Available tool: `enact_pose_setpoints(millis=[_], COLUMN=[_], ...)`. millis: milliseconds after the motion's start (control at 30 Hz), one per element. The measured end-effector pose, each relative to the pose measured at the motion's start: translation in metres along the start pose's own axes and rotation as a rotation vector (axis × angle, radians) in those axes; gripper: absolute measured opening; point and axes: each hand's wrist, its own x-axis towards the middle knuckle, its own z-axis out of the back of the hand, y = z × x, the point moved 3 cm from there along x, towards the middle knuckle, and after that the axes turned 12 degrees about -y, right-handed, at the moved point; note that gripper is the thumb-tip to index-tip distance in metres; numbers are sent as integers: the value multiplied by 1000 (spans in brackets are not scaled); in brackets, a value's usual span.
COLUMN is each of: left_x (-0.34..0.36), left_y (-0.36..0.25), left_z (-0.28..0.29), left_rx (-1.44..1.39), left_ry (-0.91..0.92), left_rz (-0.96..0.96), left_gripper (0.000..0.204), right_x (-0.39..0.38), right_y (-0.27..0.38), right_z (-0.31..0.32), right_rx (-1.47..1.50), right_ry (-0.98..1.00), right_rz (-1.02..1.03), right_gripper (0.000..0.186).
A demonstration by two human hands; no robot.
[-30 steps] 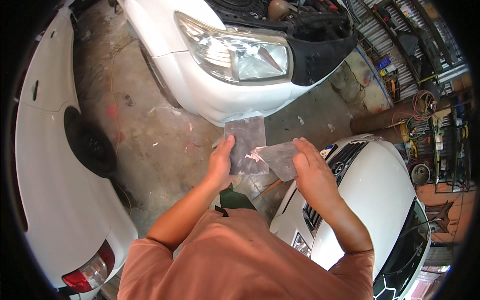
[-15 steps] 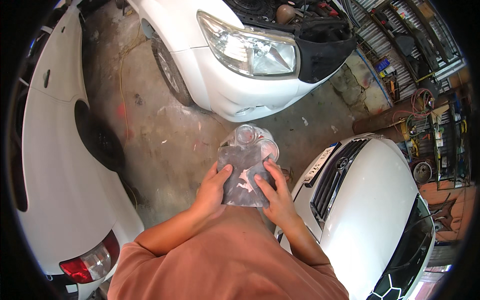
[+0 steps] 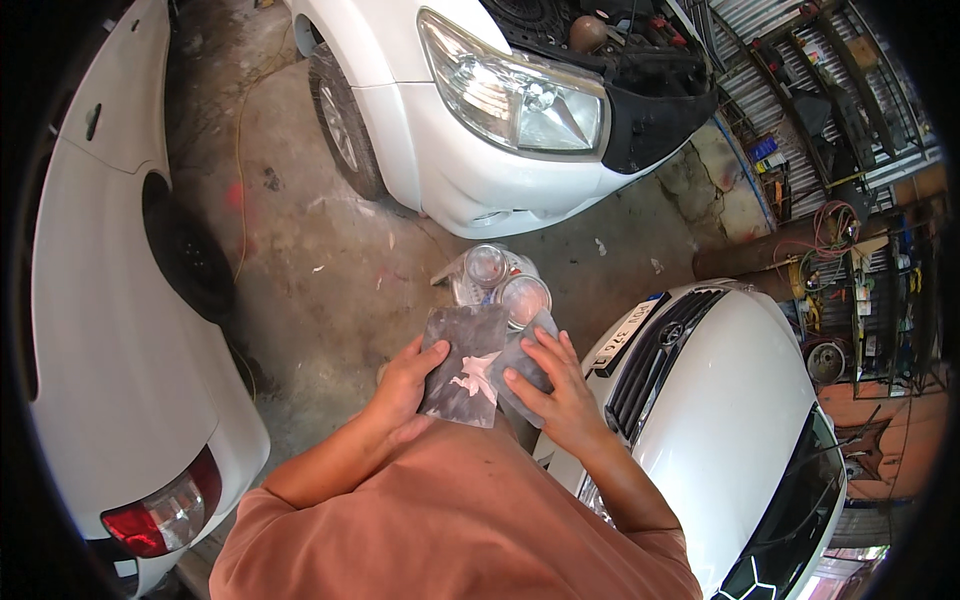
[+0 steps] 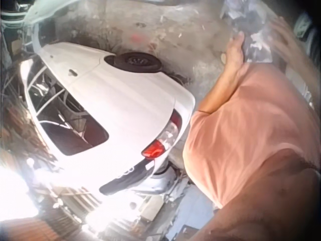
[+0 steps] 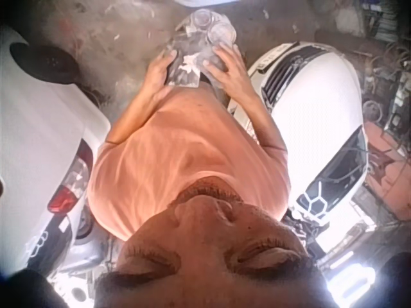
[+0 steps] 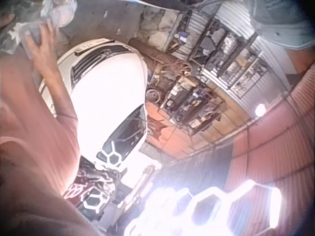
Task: The person mixes a pink body filler using two plastic spreaders and applies it to specific areas on the side panel and the hood of a white vehicle.
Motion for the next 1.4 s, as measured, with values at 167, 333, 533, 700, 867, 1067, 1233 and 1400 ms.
enact_pose_setpoints(millis=[167, 333, 533, 700, 867, 1067, 1233, 1400], left_x=[-7, 4, -8, -12, -13, -13, 9, 3], left_y=[-19, -29, -26, -28, -30, -46, -16, -7], left_z=[-2, -7, -34, -41, -45, -48, -31, -20], left_rx=[18, 502, 786, 900, 918, 835, 166, 109], left_ry=[-80, -39, -76, -119, -168, -160, -136, -196], left_rz=[-160, -694, -861, -988, -1034, -1060, -533, -442], left_gripper=[36, 32, 28, 27, 29, 33, 32, 33], right_x=[-13, 26, 45, 24, 8, -4, 7, -4], right_y=[-21, -9, 10, 23, 39, 30, 47, 22], right_z=[4, 37, 25, 2, -9, -11, 4, -21], right_rx=[-96, -233, -287, -175, -82, 109, 292, 264], right_ry=[49, -114, -95, -106, -45, -67, -298, -254], right_rz=[-58, -68, -25, 72, 73, -59, 51, -106], right_gripper=[57, 63, 59, 57, 55, 67, 65, 84])
